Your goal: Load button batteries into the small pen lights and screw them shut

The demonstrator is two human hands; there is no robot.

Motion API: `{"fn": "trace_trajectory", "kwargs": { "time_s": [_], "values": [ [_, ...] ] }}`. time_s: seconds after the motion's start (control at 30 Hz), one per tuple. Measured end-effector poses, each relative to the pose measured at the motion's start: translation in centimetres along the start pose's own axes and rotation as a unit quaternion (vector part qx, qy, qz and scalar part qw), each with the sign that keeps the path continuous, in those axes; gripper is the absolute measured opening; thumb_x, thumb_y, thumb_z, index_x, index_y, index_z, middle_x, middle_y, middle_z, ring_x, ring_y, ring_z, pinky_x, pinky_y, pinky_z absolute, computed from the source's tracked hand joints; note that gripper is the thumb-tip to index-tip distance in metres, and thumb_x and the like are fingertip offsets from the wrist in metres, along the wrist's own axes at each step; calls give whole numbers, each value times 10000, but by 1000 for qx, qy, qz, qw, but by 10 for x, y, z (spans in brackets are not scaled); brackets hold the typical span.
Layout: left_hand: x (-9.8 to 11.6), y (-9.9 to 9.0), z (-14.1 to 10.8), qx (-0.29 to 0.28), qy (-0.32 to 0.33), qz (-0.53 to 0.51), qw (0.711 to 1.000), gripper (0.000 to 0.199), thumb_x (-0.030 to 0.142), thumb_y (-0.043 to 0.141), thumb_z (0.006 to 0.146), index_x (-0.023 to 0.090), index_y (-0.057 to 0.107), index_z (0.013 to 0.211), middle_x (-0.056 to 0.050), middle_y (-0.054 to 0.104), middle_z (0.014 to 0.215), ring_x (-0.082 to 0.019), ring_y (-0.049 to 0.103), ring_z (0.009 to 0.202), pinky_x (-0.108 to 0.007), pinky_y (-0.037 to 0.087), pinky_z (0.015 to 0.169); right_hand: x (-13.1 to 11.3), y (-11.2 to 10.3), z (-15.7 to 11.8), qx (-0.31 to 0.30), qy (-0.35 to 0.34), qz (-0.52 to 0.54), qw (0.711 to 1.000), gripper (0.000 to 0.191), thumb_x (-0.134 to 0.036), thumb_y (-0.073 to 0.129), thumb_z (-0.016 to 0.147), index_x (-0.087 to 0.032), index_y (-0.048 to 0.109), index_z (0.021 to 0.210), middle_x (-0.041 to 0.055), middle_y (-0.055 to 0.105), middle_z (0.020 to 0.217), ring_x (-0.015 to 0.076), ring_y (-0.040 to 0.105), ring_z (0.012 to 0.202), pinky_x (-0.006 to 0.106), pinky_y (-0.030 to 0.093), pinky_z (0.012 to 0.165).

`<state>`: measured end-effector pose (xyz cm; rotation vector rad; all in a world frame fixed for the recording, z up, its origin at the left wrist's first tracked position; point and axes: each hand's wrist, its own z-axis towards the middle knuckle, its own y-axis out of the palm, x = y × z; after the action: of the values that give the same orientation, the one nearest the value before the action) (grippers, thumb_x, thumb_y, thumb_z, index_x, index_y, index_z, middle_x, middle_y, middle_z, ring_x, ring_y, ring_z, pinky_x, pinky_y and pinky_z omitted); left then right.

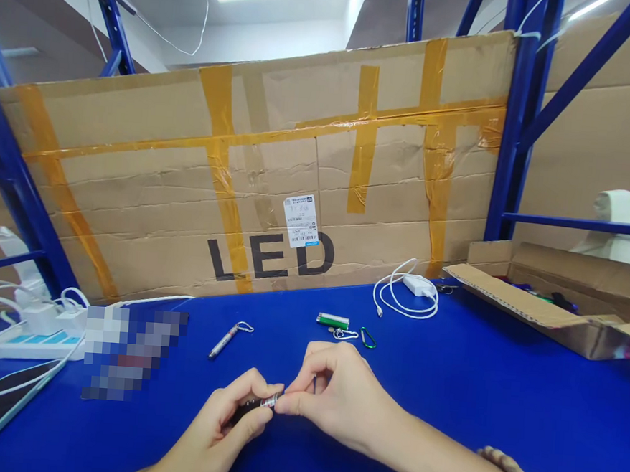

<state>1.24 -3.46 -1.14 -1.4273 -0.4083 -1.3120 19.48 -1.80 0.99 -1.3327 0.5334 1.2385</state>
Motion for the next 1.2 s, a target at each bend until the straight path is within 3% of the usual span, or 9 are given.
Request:
{"fn": "trace_trajectory", "kwargs": {
  "time_s": [0.17, 0.33, 0.6, 0.8, 0.9, 1.07, 1.2],
  "values": [
    [-2, 0, 1, 4, 3, 12, 1000, 214, 346, 439, 847, 141, 487, 810, -41, 526, 784, -131, 442, 686, -206, 320, 580, 0, 2, 0, -7, 18, 31, 999, 251, -317, 741, 578, -122, 600, 510, 4, 497, 590, 94, 393, 538, 232, 282, 495],
    [0, -1, 3, -5, -34, -19, 999, 217, 343, 447, 842, 132, 496, 853, 27, 437, 587, -103, 394, 537, -203, 300, 528, 5, 0, 3, -9, 25, 41, 999, 269, -336, 777, 545, -113, 628, 542, -11, 482, 580, 71, 366, 505, 213, 263, 468],
    [5, -4, 7, -17, -37, -2, 999, 296, 332, 444, 864, 111, 591, 994, 15, 530, 582, -130, 506, 634, -236, 360, 714, 2, -7, 4, -27, 4, 46, 999, 262, -310, 798, 542, -101, 640, 549, -24, 485, 574, 44, 384, 470, 182, 264, 427],
    [1, -4, 2, -67, 31, 33, 997, 307, 344, 431, 882, 117, 614, 978, -34, 608, 649, -132, 537, 621, -206, 379, 609, 12, -11, 8, -121, 70, 105, 985, 312, -323, 828, 441, -100, 642, 555, -29, 488, 491, 60, 405, 435, 193, 265, 417],
    [1, -2, 0, -63, 44, 23, 997, 261, 303, 466, 864, 126, 640, 943, -34, 621, 633, -126, 566, 602, -184, 402, 593, 18, -8, 8, -114, 86, 89, 986, 343, -322, 840, 372, -107, 604, 497, -28, 486, 478, 65, 393, 462, 199, 255, 434],
    [4, -2, -3, -81, 5, 43, 996, 245, 270, 484, 854, 133, 649, 973, -57, 654, 724, -129, 599, 653, -173, 418, 609, 24, -4, 6, -91, 93, 24, 991, 381, -361, 843, 324, -119, 594, 481, -29, 482, 498, 73, 378, 481, 210, 245, 433],
    [5, -3, -1, -62, 4, 32, 998, 265, 312, 470, 863, 128, 642, 943, -47, 635, 661, -132, 564, 631, -188, 383, 582, 22, -2, 6, -66, 96, 18, 993, 408, -409, 839, 342, -118, 595, 489, -21, 487, 519, 75, 384, 482, 210, 253, 436]
  ]
}}
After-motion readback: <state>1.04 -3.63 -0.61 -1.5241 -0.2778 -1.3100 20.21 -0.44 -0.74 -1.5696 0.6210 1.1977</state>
